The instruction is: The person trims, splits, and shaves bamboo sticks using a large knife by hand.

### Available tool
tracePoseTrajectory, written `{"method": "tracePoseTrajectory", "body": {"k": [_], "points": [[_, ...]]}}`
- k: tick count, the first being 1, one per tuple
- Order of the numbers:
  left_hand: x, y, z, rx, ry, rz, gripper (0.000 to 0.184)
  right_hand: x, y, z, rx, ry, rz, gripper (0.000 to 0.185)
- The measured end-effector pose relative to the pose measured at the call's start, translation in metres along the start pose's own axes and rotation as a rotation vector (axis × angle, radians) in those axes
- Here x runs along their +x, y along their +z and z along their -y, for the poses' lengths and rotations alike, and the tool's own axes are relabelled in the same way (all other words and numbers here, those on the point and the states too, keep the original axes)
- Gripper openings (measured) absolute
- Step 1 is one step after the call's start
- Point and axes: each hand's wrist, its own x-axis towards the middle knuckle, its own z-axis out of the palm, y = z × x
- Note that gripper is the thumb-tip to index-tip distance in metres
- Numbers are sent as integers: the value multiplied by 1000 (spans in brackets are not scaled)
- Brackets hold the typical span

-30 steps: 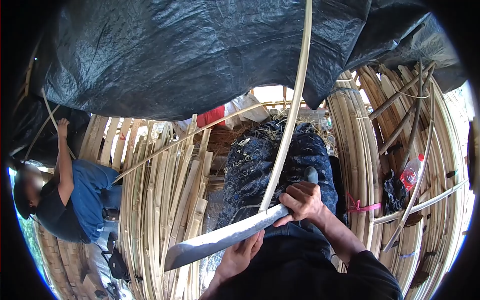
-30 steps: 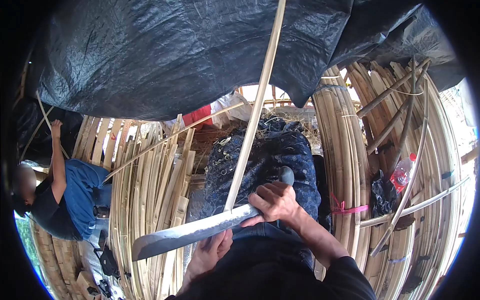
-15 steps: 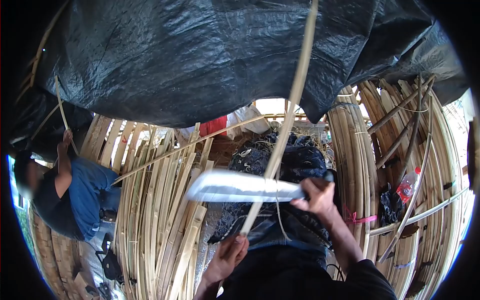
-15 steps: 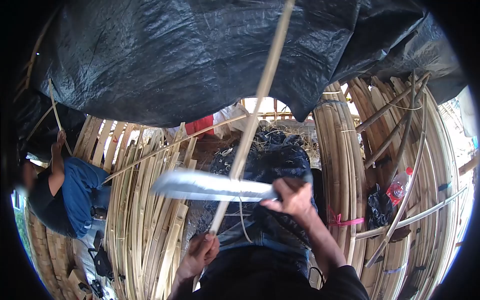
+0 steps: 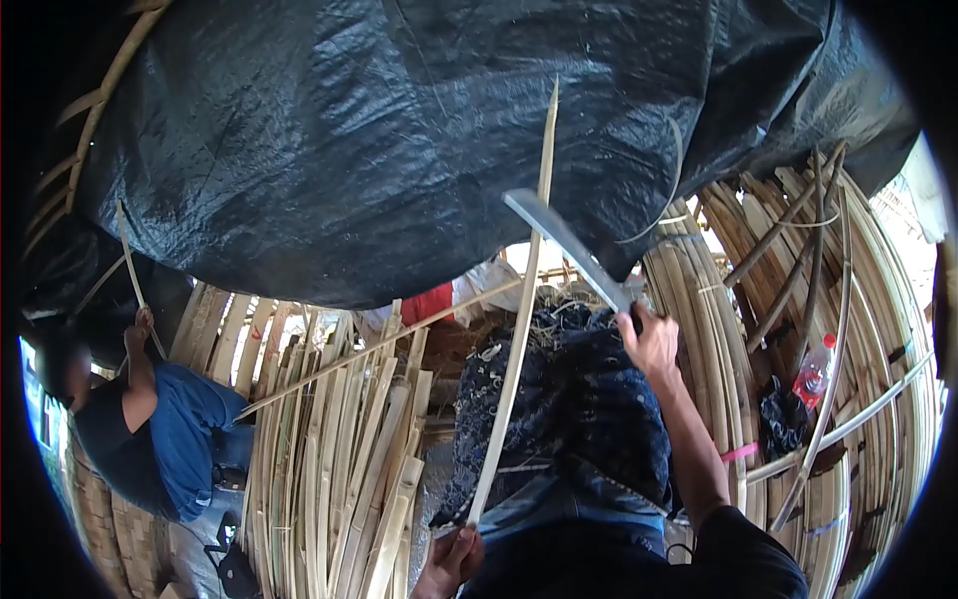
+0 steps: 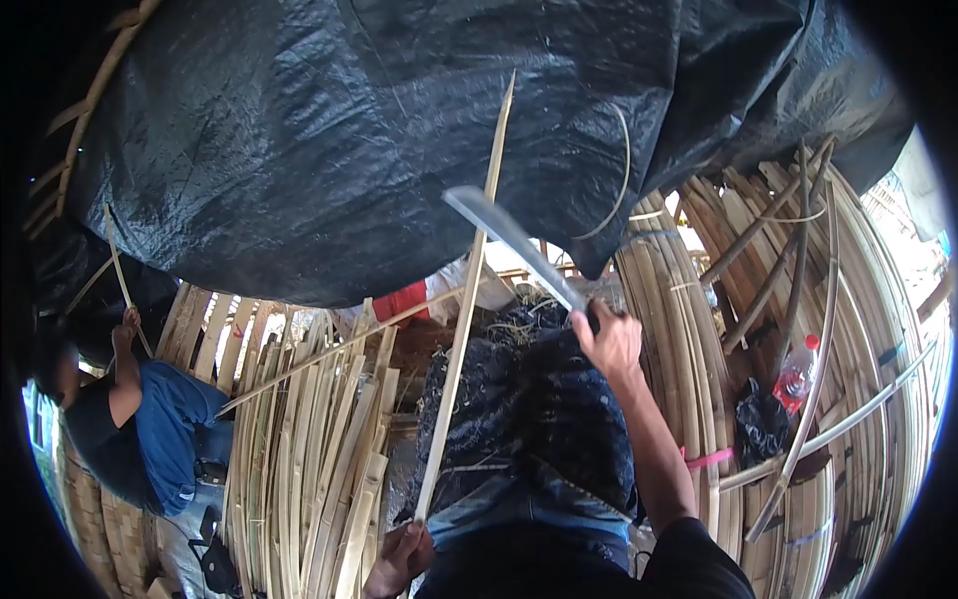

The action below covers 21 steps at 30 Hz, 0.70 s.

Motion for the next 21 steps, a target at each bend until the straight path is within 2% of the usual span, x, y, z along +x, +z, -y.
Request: {"method": "tracePoseTrajectory", "body": {"k": [1,2,4,5,6,10,12,16,17,21], "points": [[5,3,1,106,115,27,40,-6,0,6,89,-29,44,45],[10,4,0,100,118,30,40,-17,0,14,173,-53,98,44],[19,19,-23,79,-128,217,44,-37,0,41,247,-127,183,47],[23,26,-29,76,-106,244,45,-34,-4,55,315,-274,139,48],[26,27,-27,83,-107,245,45,-35,-2,65,400,-322,153,50],[29,30,-29,77,-53,178,45,-29,1,69,412,-446,137,54],[30,37,-34,267,42,108,47,-29,-7,80,394,-443,142,54],[43,56,-39,255,57,49,48,-47,-21,110,327,-480,274,56],[44,61,-42,302,142,26,50,-52,-23,114,358,-507,278,55],[47,64,-49,404,173,2,52,-57,-25,117,379,-569,272,56]]}}
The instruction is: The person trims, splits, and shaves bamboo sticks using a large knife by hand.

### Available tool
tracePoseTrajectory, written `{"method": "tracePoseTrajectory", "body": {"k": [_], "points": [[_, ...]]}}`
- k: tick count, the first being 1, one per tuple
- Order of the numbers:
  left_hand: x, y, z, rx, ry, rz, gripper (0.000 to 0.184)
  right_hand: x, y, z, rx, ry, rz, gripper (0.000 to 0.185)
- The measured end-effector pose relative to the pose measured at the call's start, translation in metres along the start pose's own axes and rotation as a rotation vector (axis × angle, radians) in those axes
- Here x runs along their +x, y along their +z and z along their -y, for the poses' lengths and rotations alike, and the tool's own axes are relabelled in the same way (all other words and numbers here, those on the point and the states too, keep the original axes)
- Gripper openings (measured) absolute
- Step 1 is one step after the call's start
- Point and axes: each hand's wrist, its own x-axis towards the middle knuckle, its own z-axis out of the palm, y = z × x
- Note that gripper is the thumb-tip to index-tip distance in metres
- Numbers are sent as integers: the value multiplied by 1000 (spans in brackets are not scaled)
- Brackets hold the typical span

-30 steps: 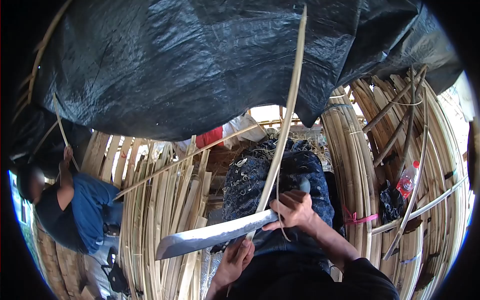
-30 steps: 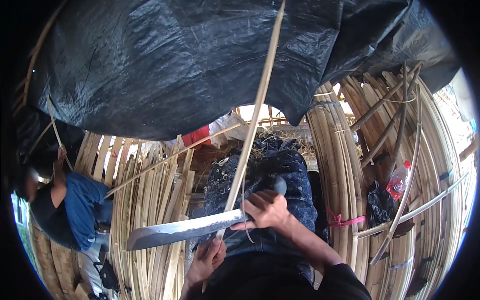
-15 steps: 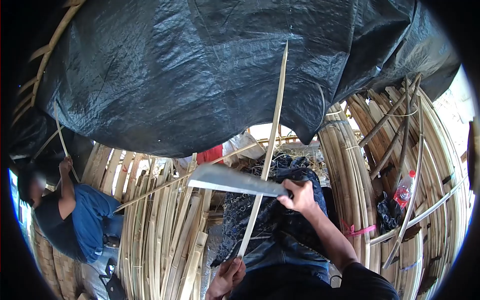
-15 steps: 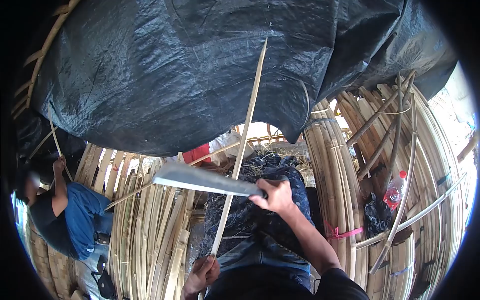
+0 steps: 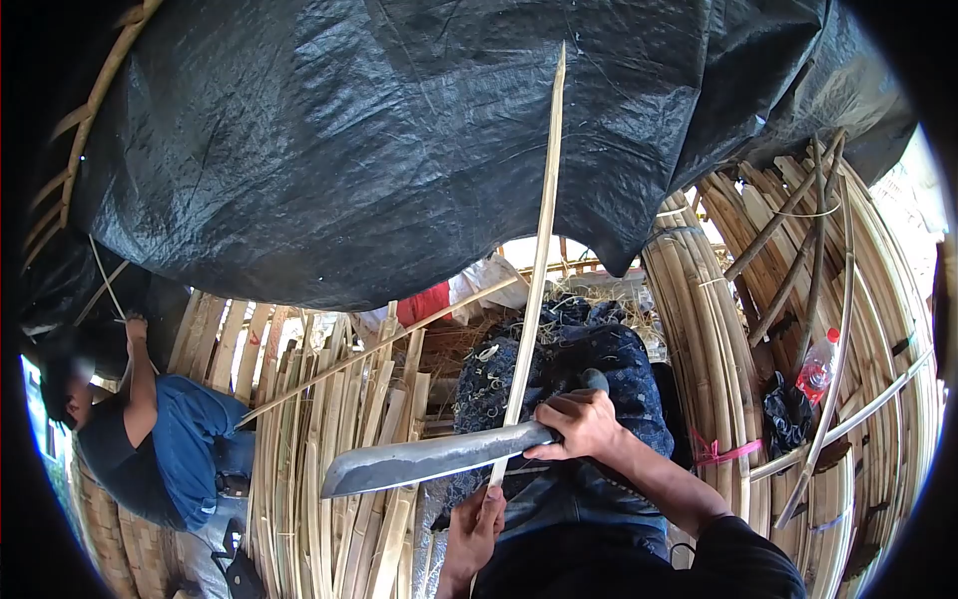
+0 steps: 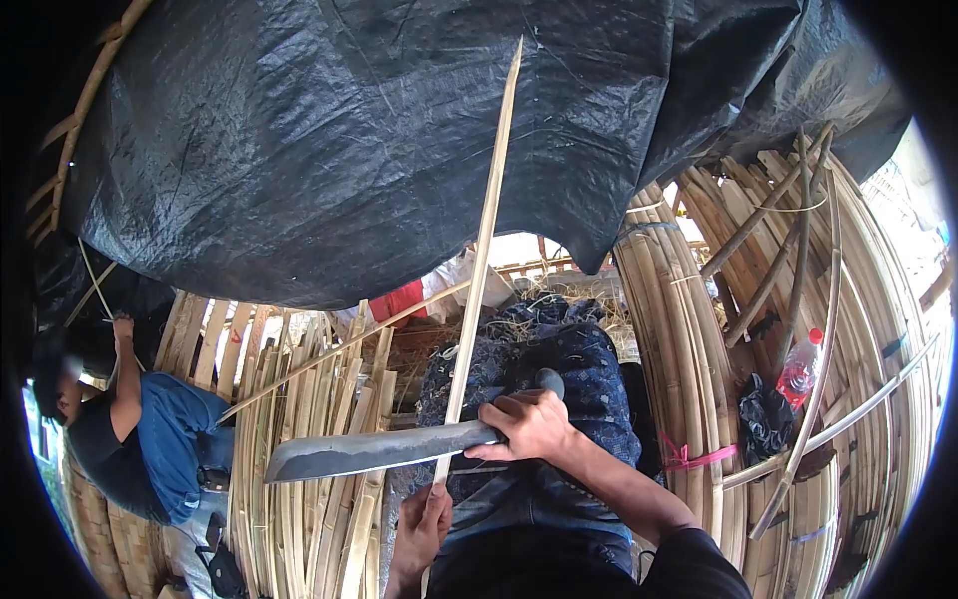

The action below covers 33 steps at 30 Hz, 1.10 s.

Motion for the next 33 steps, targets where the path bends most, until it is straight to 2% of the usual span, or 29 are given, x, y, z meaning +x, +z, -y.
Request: {"method": "tracePoseTrajectory", "body": {"k": [3,6,8,15,17,19,21,23,24,25,29,31,32,33], "points": [[-6,-4,1,50,-5,-39,52,2,-2,-11,-36,-34,-40,59],[-13,-8,5,155,41,-96,50,8,-7,-27,-60,-182,-65,61],[-20,-5,1,181,32,-109,57,10,-7,-32,-60,-199,-54,62],[-29,-10,-15,271,-6,-76,56,-4,6,-57,-87,-232,-93,66],[-42,-22,1,125,-78,-75,56,-14,-2,-87,-225,-33,-161,63],[-54,-36,22,96,-101,-104,56,-31,-2,-123,-283,320,-167,59],[-59,-38,21,53,-220,-90,55,-29,-7,-127,-359,274,-94,54],[-54,-46,31,81,-155,-55,53,-17,-11,-97,-349,224,-141,52],[-50,-44,32,48,-165,-55,52,-18,-8,-86,-280,342,-84,50],[-45,-42,33,18,-169,-58,51,-20,0,-82,-228,373,-111,51],[-30,-28,31,-25,-93,-1,49,-9,8,-52,21,319,-118,56],[-28,-27,16,-15,-220,105,50,-1,12,-43,31,286,-161,57],[-22,-37,33,5,-187,192,47,0,16,-44,58,272,-169,57],[-20,-38,30,12,-192,192,47,4,14,-41,63,279,-173,57]]}}
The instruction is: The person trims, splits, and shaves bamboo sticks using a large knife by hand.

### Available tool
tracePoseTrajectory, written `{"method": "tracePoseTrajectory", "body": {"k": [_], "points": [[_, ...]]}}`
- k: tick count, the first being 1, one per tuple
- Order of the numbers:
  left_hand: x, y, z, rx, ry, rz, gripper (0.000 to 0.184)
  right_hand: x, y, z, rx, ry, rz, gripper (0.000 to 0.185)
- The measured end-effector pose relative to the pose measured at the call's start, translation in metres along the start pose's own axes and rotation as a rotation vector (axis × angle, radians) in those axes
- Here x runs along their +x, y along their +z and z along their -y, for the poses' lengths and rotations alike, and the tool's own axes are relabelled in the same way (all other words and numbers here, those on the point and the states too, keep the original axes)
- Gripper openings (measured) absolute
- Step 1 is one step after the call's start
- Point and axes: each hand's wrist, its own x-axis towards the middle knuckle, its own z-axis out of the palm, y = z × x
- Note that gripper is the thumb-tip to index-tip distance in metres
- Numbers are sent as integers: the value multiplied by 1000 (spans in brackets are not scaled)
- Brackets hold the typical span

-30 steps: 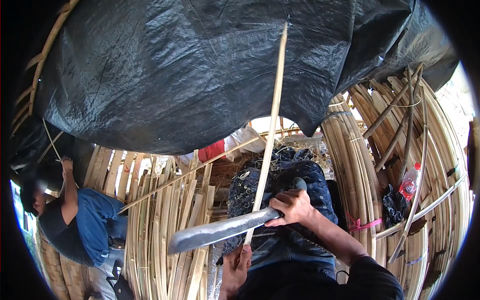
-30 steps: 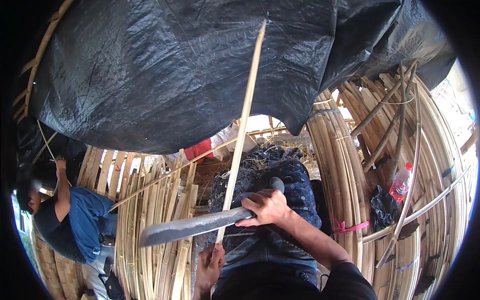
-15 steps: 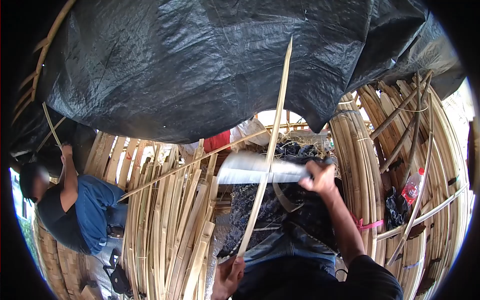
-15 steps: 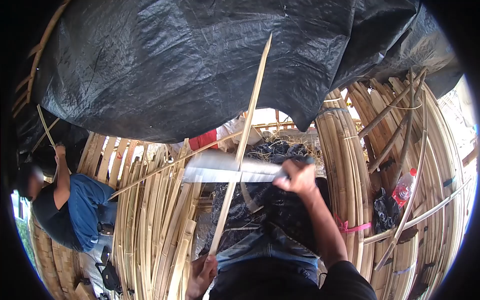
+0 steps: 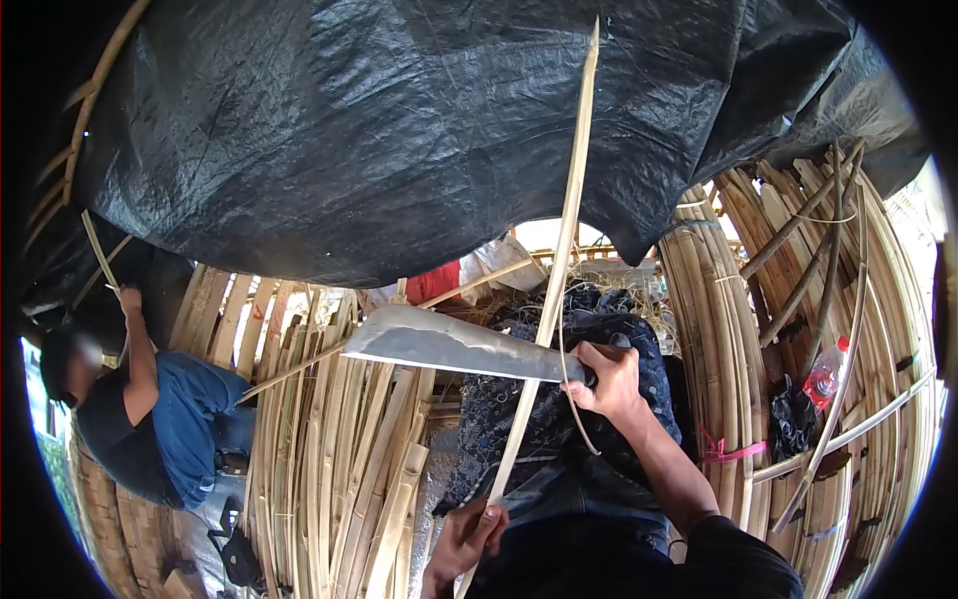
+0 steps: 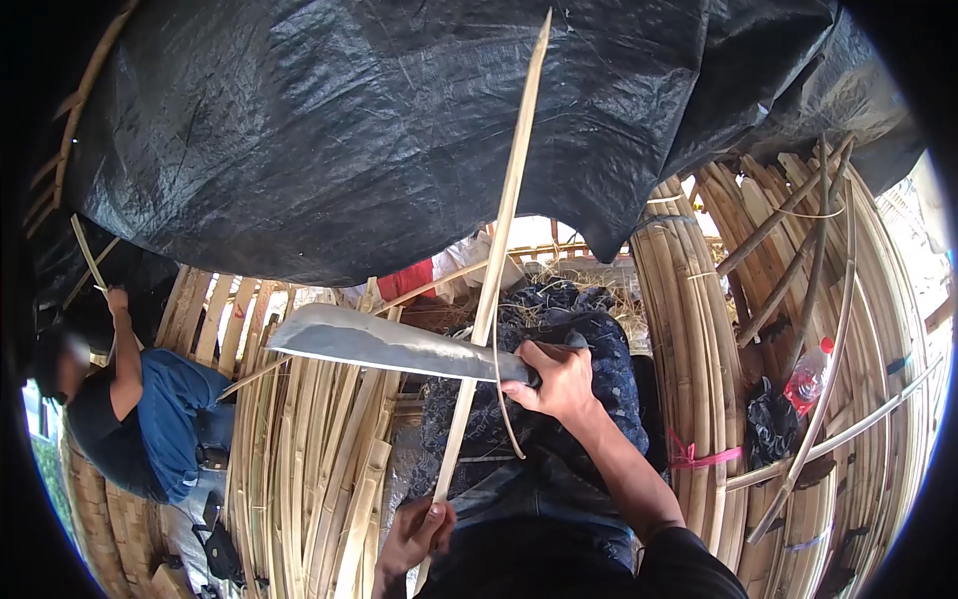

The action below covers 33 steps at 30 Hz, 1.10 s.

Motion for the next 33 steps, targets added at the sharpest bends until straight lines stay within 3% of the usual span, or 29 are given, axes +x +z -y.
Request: {"method": "tracePoseTrajectory", "body": {"k": [2,4,7,10,14,18,19,21,24,29,33], "points": [[5,-1,-11,-58,179,47,42,13,-9,13,-9,-25,-29,57],[15,-9,-12,-113,195,132,42,22,-14,18,-8,-52,-49,57],[31,-11,-10,-101,385,184,48,31,-21,24,-11,-99,-64,71],[47,-19,5,-213,412,303,47,34,-25,21,-59,-204,-47,58],[48,-14,13,-322,333,289,45,16,-18,25,-64,-201,17,56],[43,-15,15,-320,312,121,45,-19,-9,26,-15,-57,130,56],[42,-17,14,-315,325,133,46,-24,-8,29,-3,-56,141,56],[38,-18,8,-296,343,149,46,-30,-9,37,92,188,285,57],[40,-15,14,-230,341,201,47,-34,5,39,234,267,205,60],[41,-10,10,-189,295,233,47,-23,11,47,636,511,234,21],[45,-10,3,-166,325,295,41,-21,17,60,834,645,194,19]]}}
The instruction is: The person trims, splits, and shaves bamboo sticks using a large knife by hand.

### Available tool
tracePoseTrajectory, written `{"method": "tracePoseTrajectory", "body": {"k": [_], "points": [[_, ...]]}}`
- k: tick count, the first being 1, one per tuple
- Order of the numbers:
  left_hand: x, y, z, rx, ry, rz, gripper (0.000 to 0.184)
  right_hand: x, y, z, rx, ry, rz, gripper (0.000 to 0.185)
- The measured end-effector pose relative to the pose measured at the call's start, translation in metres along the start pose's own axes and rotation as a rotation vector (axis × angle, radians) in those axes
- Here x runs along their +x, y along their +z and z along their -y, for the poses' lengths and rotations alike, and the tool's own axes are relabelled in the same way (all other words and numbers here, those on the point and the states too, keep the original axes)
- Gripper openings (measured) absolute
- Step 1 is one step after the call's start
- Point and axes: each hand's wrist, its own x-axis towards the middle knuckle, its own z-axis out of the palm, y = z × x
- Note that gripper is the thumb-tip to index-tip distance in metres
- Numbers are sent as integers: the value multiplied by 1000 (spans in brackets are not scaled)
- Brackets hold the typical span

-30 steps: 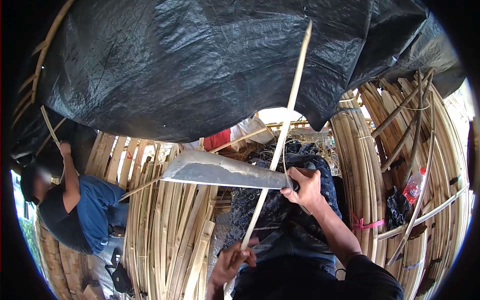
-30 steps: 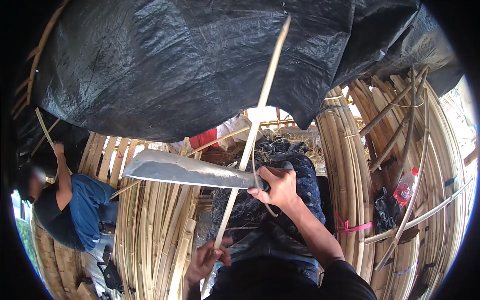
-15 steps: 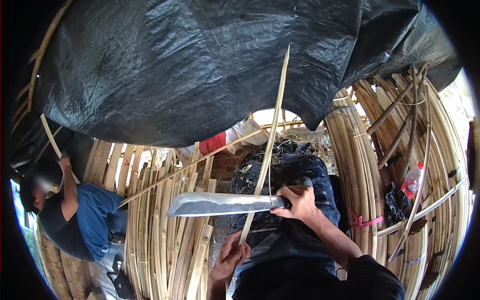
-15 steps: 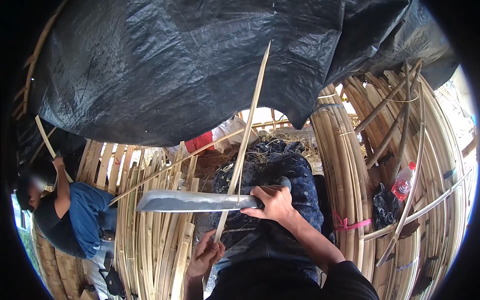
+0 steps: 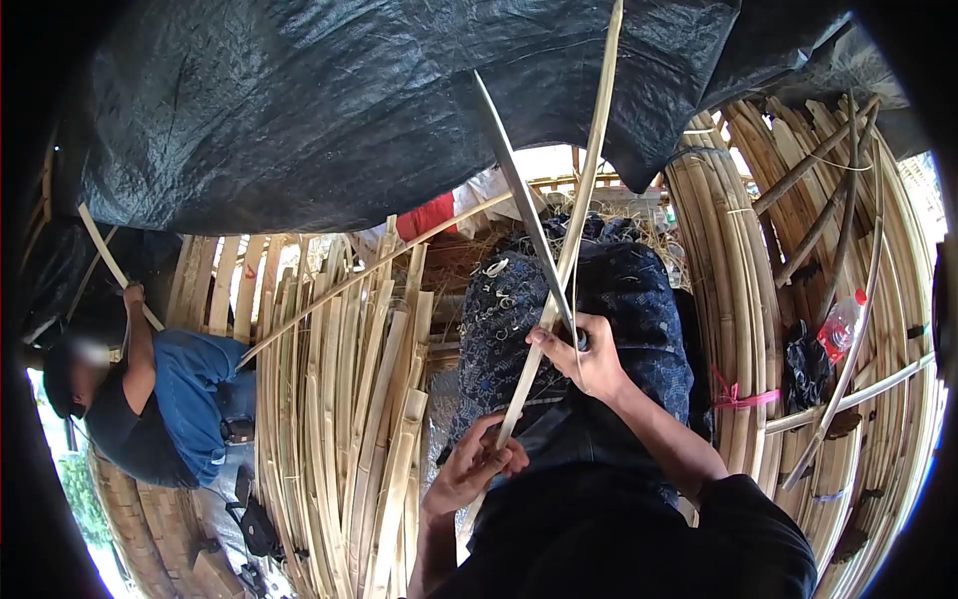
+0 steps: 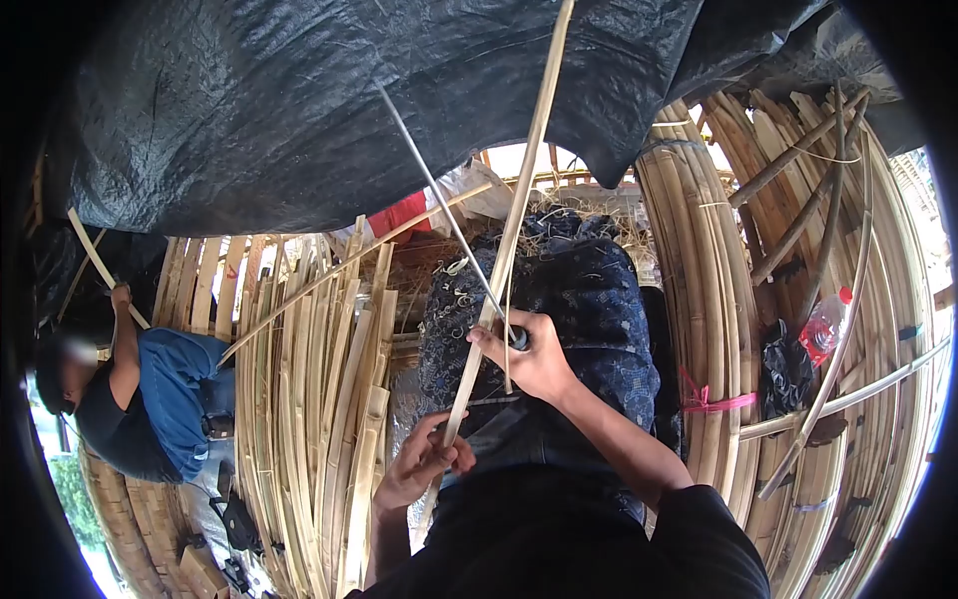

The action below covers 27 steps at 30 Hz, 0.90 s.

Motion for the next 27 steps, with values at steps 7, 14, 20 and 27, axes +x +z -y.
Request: {"method": "tracePoseTrajectory", "body": {"k": [7,14,20,27], "points": [[52,1,-14,160,61,-190,39,0,15,-4,-33,-139,-17,15],[80,20,-32,177,46,-277,33,0,-9,3,-522,-271,-54,40],[74,18,-19,223,70,-412,40,16,-32,-2,-942,-622,-109,57],[49,22,-46,288,-11,-491,42,53,-76,20,-1130,-530,-326,58]]}}
